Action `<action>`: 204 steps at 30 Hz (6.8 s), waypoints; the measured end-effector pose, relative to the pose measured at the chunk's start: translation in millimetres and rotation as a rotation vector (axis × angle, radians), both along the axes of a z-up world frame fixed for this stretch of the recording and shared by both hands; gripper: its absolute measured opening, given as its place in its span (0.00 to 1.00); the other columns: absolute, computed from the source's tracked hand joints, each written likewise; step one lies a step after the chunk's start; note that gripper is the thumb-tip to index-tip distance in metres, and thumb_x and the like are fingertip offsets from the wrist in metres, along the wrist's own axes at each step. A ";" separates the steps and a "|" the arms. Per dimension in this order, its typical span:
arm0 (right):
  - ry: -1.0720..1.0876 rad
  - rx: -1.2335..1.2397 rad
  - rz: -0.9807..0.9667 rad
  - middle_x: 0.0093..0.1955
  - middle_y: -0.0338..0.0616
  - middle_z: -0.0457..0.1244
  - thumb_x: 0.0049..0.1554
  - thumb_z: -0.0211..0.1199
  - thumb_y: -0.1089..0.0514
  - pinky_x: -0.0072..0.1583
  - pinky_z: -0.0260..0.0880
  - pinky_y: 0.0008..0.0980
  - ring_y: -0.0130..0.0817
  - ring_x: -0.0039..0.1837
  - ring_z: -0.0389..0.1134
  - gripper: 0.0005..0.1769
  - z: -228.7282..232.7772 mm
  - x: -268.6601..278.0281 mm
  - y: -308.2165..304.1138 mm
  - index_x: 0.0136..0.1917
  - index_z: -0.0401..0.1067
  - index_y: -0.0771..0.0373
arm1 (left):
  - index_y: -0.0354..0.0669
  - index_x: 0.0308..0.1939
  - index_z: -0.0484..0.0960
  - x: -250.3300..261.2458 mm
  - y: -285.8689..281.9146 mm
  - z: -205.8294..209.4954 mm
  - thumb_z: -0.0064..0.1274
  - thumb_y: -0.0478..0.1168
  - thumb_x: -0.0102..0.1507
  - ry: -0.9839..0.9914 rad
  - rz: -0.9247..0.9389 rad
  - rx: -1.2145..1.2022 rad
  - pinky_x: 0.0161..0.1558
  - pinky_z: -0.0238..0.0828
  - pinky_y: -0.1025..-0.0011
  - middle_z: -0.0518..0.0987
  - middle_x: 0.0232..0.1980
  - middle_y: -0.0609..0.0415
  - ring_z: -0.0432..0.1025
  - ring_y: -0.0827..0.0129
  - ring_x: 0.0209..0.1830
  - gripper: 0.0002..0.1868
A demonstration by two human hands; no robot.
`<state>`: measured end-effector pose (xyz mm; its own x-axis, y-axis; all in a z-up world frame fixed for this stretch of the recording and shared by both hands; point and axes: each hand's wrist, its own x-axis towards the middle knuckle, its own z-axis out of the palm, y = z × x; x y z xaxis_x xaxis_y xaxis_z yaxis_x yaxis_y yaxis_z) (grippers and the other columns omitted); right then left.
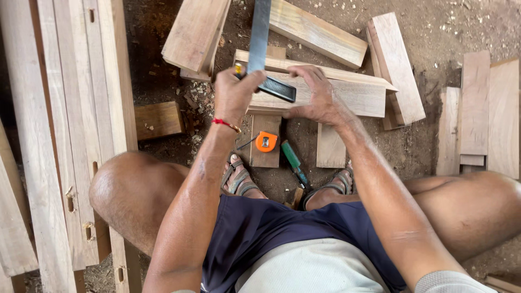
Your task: The person marks several wooden pieces using a try square and a pencil while sitting on the floor, occasionally moving the wood pieces to position them for marking.
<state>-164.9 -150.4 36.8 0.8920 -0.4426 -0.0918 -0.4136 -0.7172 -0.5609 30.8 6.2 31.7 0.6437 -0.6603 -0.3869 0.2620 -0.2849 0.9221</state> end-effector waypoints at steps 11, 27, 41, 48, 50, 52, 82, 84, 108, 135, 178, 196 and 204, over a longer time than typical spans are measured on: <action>0.532 -0.537 0.044 0.76 0.59 0.52 0.33 0.84 0.34 0.75 0.48 0.66 0.53 0.76 0.53 0.77 -81.2 -38.1 -45.7 0.83 0.44 0.58 | 0.43 0.32 0.76 52.9 22.5 45.9 0.57 0.40 0.60 0.298 0.566 -0.428 0.11 0.53 0.82 0.75 0.21 0.60 0.62 0.85 0.13 0.07; -0.618 0.917 -1.043 0.65 0.53 0.63 0.50 0.67 0.55 0.62 0.74 0.48 0.42 0.62 0.69 0.38 -3.1 -34.0 -30.2 0.71 0.56 0.55 | 0.42 0.29 0.76 45.6 4.8 39.6 0.58 0.39 0.59 0.438 0.582 -0.434 0.12 0.53 0.80 0.74 0.20 0.60 0.61 0.83 0.12 0.08; -0.276 1.058 -1.304 0.44 0.52 0.68 0.60 0.57 0.46 0.44 0.74 0.35 0.38 0.45 0.70 0.17 -65.9 -41.3 12.8 0.57 0.73 0.56 | 0.39 0.30 0.79 29.4 7.1 23.6 0.58 0.42 0.61 0.300 0.448 -0.308 0.13 0.54 0.81 0.74 0.21 0.58 0.60 0.82 0.12 0.10; -0.319 0.776 -0.643 0.59 0.53 0.69 0.62 0.65 0.45 0.56 0.77 0.42 0.40 0.58 0.72 0.25 -36.3 -48.5 -1.1 0.63 0.70 0.65 | 0.39 0.33 0.83 8.7 -17.6 -20.2 0.60 0.40 0.59 0.123 0.154 -0.205 0.20 0.67 0.76 0.81 0.25 0.57 0.70 0.78 0.18 0.07; -0.354 0.663 -0.339 0.69 0.46 0.64 0.58 0.67 0.41 0.63 0.75 0.42 0.37 0.67 0.67 0.32 -17.7 -30.6 5.3 0.71 0.67 0.56 | 0.39 0.33 0.83 -3.2 -21.3 -26.9 0.60 0.42 0.59 0.048 -0.009 -0.099 0.19 0.63 0.75 0.81 0.24 0.57 0.68 0.78 0.17 0.09; -0.129 0.493 -0.203 0.70 0.48 0.63 0.55 0.68 0.43 0.63 0.73 0.42 0.38 0.67 0.67 0.36 -3.5 -12.3 17.5 0.73 0.67 0.55 | 0.36 0.32 0.84 -9.1 -19.5 -34.2 0.61 0.44 0.61 -0.039 -0.112 -0.047 0.20 0.62 0.74 0.81 0.25 0.54 0.67 0.77 0.18 0.13; -0.153 -0.275 -0.017 0.54 0.41 0.66 0.45 0.79 0.45 0.67 0.66 0.44 0.41 0.62 0.65 0.29 -70.8 -48.4 15.0 0.58 0.80 0.55 | 0.40 0.30 0.85 28.2 6.7 9.7 0.30 0.70 0.70 -0.076 0.330 -0.468 0.19 0.63 0.79 0.71 0.21 0.61 0.64 0.80 0.16 0.41; -0.160 -0.203 -0.061 0.54 0.40 0.66 0.45 0.79 0.46 0.66 0.68 0.42 0.41 0.61 0.64 0.28 -73.5 -46.3 14.7 0.58 0.80 0.54 | 0.40 0.31 0.85 27.4 8.2 10.4 0.32 0.70 0.69 -0.063 0.324 -0.481 0.18 0.64 0.79 0.73 0.21 0.60 0.66 0.80 0.16 0.40; -0.144 -0.108 -0.127 0.54 0.39 0.69 0.42 0.80 0.47 0.65 0.71 0.37 0.36 0.62 0.66 0.28 -77.2 -41.0 11.3 0.57 0.81 0.52 | 0.43 0.49 0.87 9.0 -10.5 -22.5 0.51 0.49 0.69 -0.045 0.217 -0.294 0.20 0.63 0.83 0.81 0.32 0.60 0.67 0.84 0.23 0.16; -0.202 -0.139 -0.115 0.51 0.40 0.69 0.40 0.81 0.58 0.63 0.68 0.40 0.38 0.57 0.68 0.25 -66.8 -34.3 14.7 0.53 0.82 0.55 | 0.41 0.60 0.79 -24.0 -15.3 -50.3 0.51 0.42 0.66 -0.678 -0.229 -0.079 0.54 0.74 0.56 0.79 0.59 0.44 0.76 0.47 0.52 0.19; -0.922 0.916 -1.342 0.39 0.43 0.69 0.65 0.38 0.26 0.30 0.58 0.21 0.26 0.36 0.67 0.40 2.7 -202.3 18.8 0.46 0.73 0.62 | 0.59 0.81 0.59 -158.5 -95.4 -60.1 0.53 0.35 0.60 -0.860 -0.922 -0.064 0.55 0.74 0.53 0.73 0.58 0.46 0.74 0.48 0.54 0.45; -0.839 0.847 -1.283 0.39 0.44 0.69 0.68 0.44 0.39 0.36 0.66 0.28 0.28 0.34 0.65 0.29 -35.2 -211.0 27.7 0.43 0.72 0.63 | 0.75 0.69 0.73 -138.0 -129.8 -91.7 0.61 0.40 0.49 -1.168 -1.134 -0.162 0.81 0.38 0.52 0.58 0.81 0.58 0.58 0.61 0.77 0.43; -0.800 0.784 -1.266 0.43 0.44 0.71 0.64 0.60 0.54 0.44 0.70 0.23 0.26 0.44 0.72 0.12 -47.6 -197.3 33.2 0.53 0.76 0.65 | 0.71 0.69 0.74 -137.0 -127.4 -81.9 0.62 0.41 0.47 -1.179 -1.121 -0.213 0.80 0.40 0.52 0.60 0.80 0.59 0.62 0.60 0.75 0.44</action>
